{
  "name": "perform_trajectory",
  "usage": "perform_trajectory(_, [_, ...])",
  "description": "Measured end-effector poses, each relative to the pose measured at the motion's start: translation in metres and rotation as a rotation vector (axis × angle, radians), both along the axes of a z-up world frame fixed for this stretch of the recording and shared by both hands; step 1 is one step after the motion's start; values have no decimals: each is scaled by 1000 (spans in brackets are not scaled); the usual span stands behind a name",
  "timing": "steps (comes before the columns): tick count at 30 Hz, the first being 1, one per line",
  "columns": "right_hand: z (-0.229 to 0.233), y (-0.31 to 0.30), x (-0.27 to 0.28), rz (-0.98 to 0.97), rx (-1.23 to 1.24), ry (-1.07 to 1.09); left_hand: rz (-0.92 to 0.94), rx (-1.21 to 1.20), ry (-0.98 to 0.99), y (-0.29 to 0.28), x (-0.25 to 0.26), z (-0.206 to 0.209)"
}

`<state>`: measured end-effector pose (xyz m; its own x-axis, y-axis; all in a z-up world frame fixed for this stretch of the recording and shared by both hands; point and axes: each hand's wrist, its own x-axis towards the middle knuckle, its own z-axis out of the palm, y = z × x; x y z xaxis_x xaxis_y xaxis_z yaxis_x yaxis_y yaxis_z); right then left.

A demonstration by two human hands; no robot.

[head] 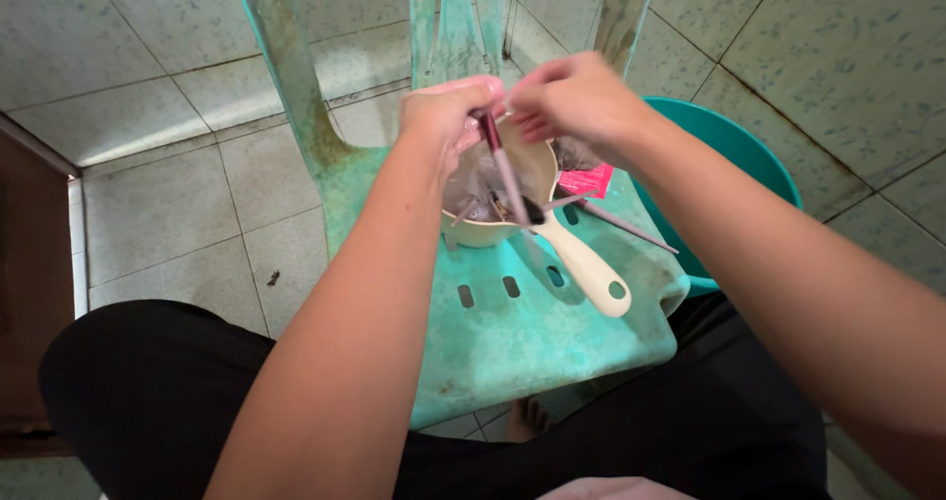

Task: The person scrubs a wooden spoon and several chopsticks in a small bowl using a sponge and detergent. They rinse the bowl under a tap and continue scrubbing the utensils.

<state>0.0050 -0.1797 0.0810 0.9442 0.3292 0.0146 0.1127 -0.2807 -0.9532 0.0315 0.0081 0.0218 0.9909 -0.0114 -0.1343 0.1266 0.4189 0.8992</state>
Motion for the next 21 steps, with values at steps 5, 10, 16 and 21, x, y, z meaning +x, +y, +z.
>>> perform_trajectory(5, [-5, 40, -4, 93, -126, 228, 16, 8, 85, 9, 2, -9])
perform_trajectory(10, [-29, 44, 19, 223, -849, -68, -149, 492, 202, 9, 13, -45])
perform_trajectory(16, [-77, 60, 39, 433, -1179, -552, -316, 1732, -122, -11, 13, -55])
perform_trajectory(21, [-71, 63, 30, 339, -1162, -435, -379, 1750, 48, -14, -1, -38])
